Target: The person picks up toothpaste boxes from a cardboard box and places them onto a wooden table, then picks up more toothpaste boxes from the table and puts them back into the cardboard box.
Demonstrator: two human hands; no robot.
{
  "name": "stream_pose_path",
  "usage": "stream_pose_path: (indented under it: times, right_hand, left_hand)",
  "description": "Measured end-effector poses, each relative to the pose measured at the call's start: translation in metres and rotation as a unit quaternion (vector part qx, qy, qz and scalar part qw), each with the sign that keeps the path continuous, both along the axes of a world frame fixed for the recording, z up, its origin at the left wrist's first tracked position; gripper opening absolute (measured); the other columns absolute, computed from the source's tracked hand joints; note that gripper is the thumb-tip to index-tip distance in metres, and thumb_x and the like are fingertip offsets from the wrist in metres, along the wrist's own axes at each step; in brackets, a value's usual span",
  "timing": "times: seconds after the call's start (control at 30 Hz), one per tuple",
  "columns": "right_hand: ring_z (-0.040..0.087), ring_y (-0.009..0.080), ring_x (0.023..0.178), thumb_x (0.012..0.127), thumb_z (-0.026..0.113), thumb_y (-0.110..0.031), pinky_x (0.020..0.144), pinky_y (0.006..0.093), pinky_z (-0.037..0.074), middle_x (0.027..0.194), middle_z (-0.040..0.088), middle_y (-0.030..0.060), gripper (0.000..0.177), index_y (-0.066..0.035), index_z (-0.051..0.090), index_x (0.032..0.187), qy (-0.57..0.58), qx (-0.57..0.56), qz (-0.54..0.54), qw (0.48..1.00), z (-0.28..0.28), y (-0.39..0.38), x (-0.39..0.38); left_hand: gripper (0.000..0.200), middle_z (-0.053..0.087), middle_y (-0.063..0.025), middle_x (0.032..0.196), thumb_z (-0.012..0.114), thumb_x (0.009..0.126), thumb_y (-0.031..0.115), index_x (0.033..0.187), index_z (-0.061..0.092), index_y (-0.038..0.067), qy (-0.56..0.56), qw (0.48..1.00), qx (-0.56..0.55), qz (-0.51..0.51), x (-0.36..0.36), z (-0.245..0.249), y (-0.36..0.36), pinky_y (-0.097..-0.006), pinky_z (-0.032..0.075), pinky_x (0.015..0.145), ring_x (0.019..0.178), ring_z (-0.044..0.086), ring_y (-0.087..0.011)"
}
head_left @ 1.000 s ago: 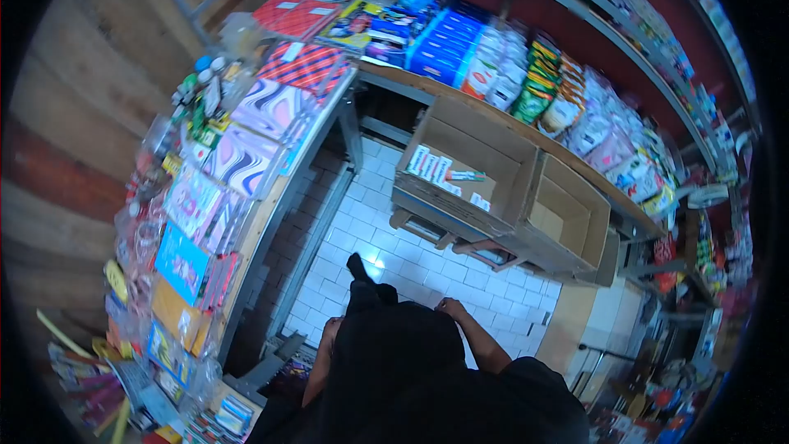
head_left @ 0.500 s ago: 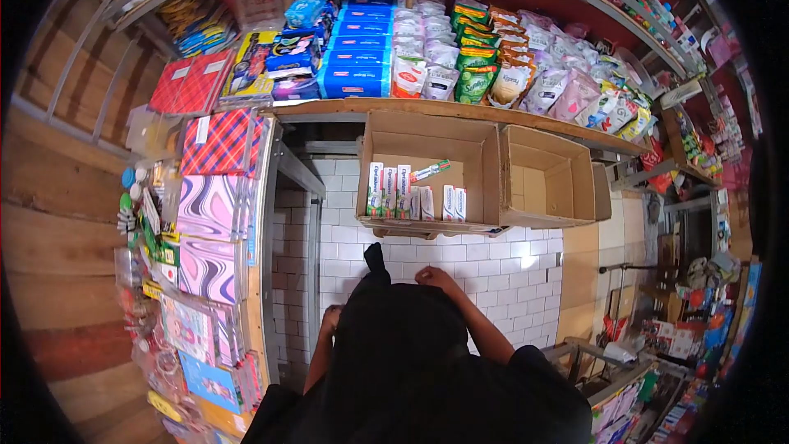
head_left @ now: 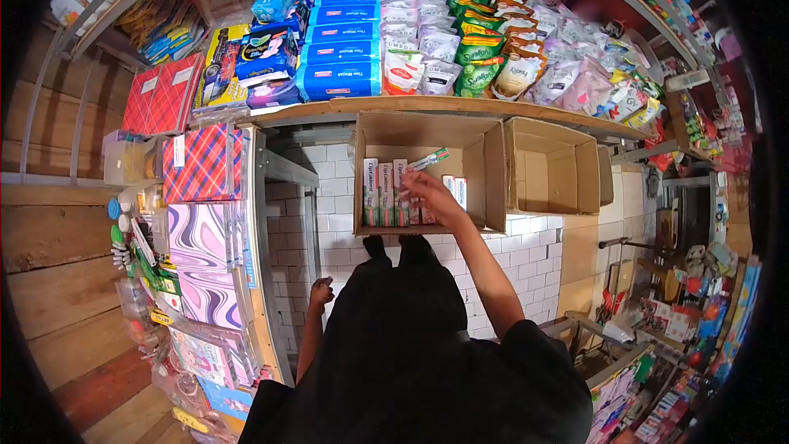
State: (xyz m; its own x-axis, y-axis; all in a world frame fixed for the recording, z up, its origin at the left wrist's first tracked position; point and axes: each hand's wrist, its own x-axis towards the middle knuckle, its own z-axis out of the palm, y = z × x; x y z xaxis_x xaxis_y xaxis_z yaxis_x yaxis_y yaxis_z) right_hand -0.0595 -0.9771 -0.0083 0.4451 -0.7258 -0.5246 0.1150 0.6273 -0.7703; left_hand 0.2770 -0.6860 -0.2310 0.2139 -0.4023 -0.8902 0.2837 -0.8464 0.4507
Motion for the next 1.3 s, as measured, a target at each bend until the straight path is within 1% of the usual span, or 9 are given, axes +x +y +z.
stream_pose_path:
  times: [0.1,0.23,0.27,0.37,0.57,0.7,0.77,1.13,1.3]
  right_hand:
    - [0.064,0.0145,0.086,0.094,0.065,-0.028,0.073,0.0312,0.05,0.107,0.066,0.0035,0.031,-0.011,0.06,0.12,0.088,0.014,-0.021,0.996,-0.055,-0.035,0.001]
    - [0.066,0.0141,0.085,0.092,0.066,-0.026,0.07,0.0299,0.049,0.106,0.066,0.0027,0.035,-0.014,0.057,0.124,0.195,0.041,0.037,0.979,-0.135,-0.069,-0.002]
    - [0.066,0.0142,0.086,0.092,0.066,-0.026,0.07,0.0299,0.049,0.105,0.066,0.0028,0.037,-0.014,0.056,0.126,0.233,0.037,0.057,0.97,-0.149,-0.075,-0.002]
    - [0.068,0.021,0.089,0.087,0.069,-0.027,0.071,0.034,0.052,0.102,0.067,0.0068,0.059,-0.012,0.046,0.139,0.333,-0.048,0.138,0.932,-0.206,-0.091,-0.007]
    - [0.066,0.0305,0.096,0.079,0.073,-0.035,0.086,0.0386,0.053,0.104,0.068,0.0139,0.088,-0.012,0.028,0.151,0.435,-0.227,0.24,0.838,-0.289,-0.107,-0.017]
    - [0.065,0.0298,0.099,0.079,0.073,-0.035,0.09,0.0381,0.051,0.107,0.067,0.0155,0.09,-0.01,0.025,0.151,0.378,-0.201,0.295,0.854,-0.272,-0.115,-0.01]
    - [0.064,0.029,0.101,0.08,0.074,-0.032,0.089,0.0382,0.05,0.108,0.066,0.0157,0.088,-0.009,0.026,0.15,0.392,-0.19,0.299,0.849,-0.265,-0.115,-0.006]
    - [0.058,0.0174,0.094,0.086,0.075,-0.025,0.083,0.0337,0.049,0.104,0.06,0.0108,0.05,-0.012,0.04,0.119,0.257,-0.166,0.108,0.946,-0.244,-0.104,-0.014]
    - [0.055,0.0119,0.086,0.091,0.071,-0.016,0.075,0.0288,0.047,0.095,0.055,0.0029,0.038,-0.013,0.043,0.116,0.154,-0.267,0.024,0.951,-0.265,-0.094,-0.016]
  left_hand:
    - [0.023,0.05,-0.001,0.064,0.066,0.091,0.029,0.105,0.06,0.012,-0.025,0.999,0.031,0.012,-0.014,0.0,0.013,-0.0234,0.035,0.04,0.046,0.045,-0.0091]
    - [0.029,0.069,-0.0125,0.089,0.062,0.09,0.029,0.107,0.064,0.005,-0.33,0.764,-0.203,-0.516,-0.014,-0.048,0.051,-0.0412,0.054,0.074,0.086,0.067,-0.0265]
    - [0.033,0.07,-0.0173,0.104,0.06,0.089,0.026,0.108,0.065,0.0,-0.279,0.785,-0.047,-0.551,-0.032,-0.014,0.03,-0.0427,0.05,0.091,0.106,0.065,-0.0304]
    - [0.035,0.071,-0.0158,0.104,0.059,0.091,0.026,0.112,0.065,-0.001,-0.156,0.973,-0.026,-0.166,-0.053,-0.037,0.061,-0.0391,0.051,0.088,0.101,0.066,-0.0275]
    - [0.034,0.071,-0.0118,0.101,0.061,0.093,0.026,0.113,0.065,-0.002,-0.073,0.993,-0.016,0.093,-0.103,-0.046,0.067,-0.033,0.053,0.084,0.091,0.066,-0.0204]
    - [0.029,0.07,-0.0081,0.097,0.064,0.095,0.023,0.111,0.064,-0.001,-0.188,0.944,-0.269,-0.044,-0.131,-0.011,0.059,-0.0296,0.053,0.076,0.085,0.064,-0.015]
    - [0.027,0.069,-0.0061,0.093,0.065,0.095,0.022,0.11,0.064,-0.001,-0.027,0.976,-0.155,0.15,-0.143,0.016,0.044,-0.0272,0.052,0.071,0.08,0.063,-0.0122]
    - [0.024,0.061,0.0,0.073,0.064,0.095,0.024,0.111,0.064,0.006,-0.065,0.979,-0.045,0.187,-0.13,0.001,0.027,-0.0251,0.045,0.054,0.059,0.053,-0.0085]
    - [0.023,0.052,0.0029,0.067,0.061,0.098,0.029,0.107,0.064,0.008,-0.142,0.964,-0.106,0.2,-0.117,0.082,-0.049,-0.0238,0.04,0.051,0.056,0.049,-0.0073]
